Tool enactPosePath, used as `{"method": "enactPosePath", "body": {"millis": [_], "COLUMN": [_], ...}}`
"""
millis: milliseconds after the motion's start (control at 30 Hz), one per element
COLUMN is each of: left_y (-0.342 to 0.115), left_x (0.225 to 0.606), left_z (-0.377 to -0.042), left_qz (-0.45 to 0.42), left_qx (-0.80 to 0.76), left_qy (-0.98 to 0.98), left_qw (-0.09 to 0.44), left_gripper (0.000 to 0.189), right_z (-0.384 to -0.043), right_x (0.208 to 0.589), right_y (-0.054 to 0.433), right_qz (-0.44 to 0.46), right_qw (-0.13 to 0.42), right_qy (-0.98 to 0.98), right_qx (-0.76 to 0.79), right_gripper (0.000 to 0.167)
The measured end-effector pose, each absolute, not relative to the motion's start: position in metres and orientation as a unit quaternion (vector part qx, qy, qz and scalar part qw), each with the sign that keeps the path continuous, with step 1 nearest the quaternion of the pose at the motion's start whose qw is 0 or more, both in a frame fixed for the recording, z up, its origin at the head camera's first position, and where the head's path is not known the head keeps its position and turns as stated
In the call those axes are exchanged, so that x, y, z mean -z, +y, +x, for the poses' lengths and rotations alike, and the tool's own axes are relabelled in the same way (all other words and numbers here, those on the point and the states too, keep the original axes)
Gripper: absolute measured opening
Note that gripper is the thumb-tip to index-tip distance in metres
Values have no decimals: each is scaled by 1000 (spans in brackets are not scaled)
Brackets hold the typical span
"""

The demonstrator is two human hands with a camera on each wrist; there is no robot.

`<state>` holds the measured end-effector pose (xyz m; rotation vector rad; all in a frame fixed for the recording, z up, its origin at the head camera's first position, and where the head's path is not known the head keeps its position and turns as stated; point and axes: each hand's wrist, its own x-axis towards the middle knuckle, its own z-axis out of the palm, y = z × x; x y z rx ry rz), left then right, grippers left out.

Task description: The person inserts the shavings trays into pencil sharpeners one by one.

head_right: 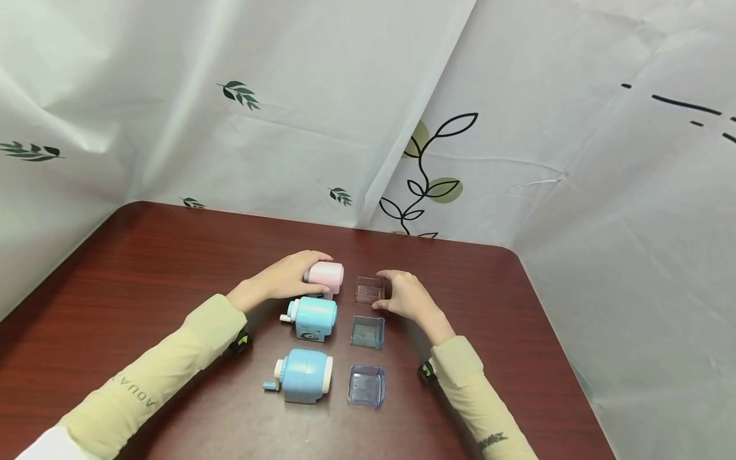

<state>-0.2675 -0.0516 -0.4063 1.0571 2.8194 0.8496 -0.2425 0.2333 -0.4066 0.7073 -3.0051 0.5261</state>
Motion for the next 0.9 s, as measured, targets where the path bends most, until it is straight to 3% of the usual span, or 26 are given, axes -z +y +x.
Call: {"method": "enactPosePath", "body": {"millis": [900], "left_y": [-48], "left_x": [419], "left_z": [-275], "left_qz": [360], "left_qx": [-306], "left_qy": [881], "left_qw": [4], "left_gripper": [57], "right_z": [-249], "right_x": [413], "right_y": [235], "right_qz": [224], "right_qw": [-3], "right_qy": [-956], "right_qx": [-187], "right_gripper": [47]}}
